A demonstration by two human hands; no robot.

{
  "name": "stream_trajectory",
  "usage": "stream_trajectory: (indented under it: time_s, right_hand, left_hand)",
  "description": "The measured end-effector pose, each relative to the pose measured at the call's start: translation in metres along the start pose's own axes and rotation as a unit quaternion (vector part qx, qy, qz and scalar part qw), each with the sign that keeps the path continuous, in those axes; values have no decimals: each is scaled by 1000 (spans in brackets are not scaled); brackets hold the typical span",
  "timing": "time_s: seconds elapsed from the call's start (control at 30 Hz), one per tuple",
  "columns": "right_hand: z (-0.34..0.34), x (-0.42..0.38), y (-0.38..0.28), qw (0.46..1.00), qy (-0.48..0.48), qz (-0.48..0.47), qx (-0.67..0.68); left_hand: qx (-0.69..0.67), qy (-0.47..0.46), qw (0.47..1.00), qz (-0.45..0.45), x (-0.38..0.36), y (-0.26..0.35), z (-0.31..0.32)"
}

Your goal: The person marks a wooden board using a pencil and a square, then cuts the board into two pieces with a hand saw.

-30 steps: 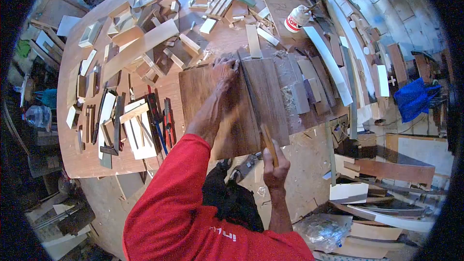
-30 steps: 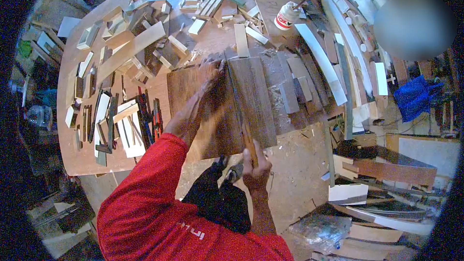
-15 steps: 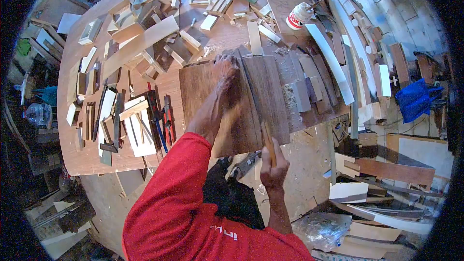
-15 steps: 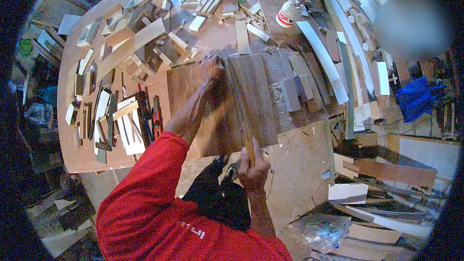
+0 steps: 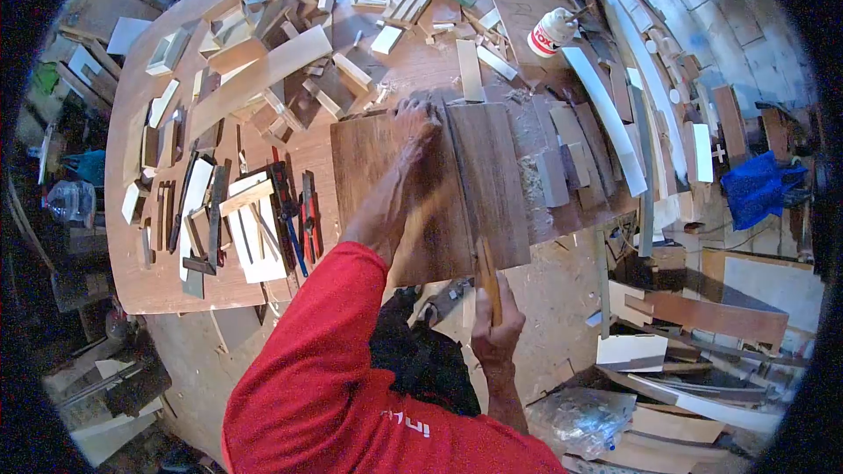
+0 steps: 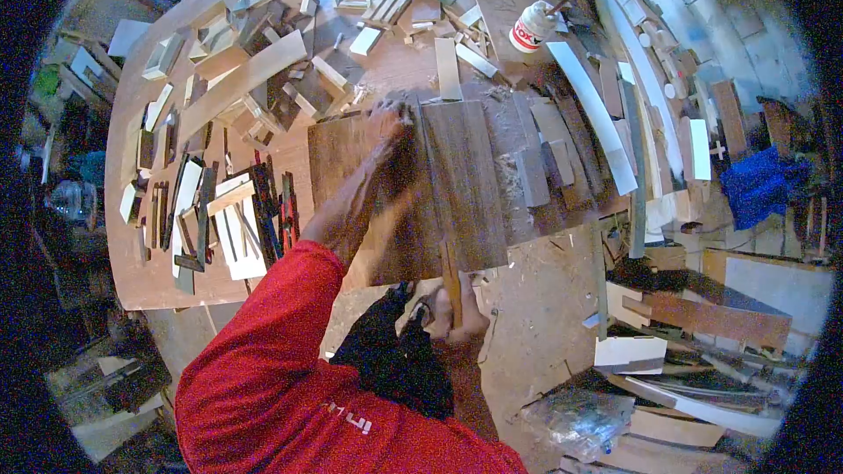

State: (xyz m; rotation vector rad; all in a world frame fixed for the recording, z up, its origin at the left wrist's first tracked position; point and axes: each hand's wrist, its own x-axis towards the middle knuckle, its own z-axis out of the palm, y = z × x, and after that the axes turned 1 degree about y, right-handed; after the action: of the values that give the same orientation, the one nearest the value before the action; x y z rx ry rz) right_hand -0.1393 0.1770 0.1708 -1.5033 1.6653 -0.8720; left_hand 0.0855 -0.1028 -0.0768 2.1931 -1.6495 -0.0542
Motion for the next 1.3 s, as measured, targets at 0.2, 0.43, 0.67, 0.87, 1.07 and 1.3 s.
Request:
stream_trajectory:
  time_s: [0.2, 0.43, 0.67, 0.87, 1.07, 1.3]
  right_hand:
    - [-9, -4, 35, 998, 66, 16, 16]
    - [-15, 0, 44, 998, 59, -22, -3]
    - [-11, -8, 44, 999, 32, -6, -15]
    - [-11, -12, 51, 999, 32, -21, -21]
    - [-10, -14, 47, 999, 26, -10, -19]
    - [-8, -18, 39, 999, 15, -21, -33]
  left_hand:
    - [-30, 3, 999, -23, -4, 10, -18]
    - [-50, 39, 998, -14, -1, 6, -5]
    - [-66, 9, 998, -21, -3, 9, -16]
    - [-91, 34, 995, -18, -2, 6, -12]
    - [-90, 42, 995, -24, -6, 13, -23]
    - [-67, 67, 996, -7, 1, 4, -2]
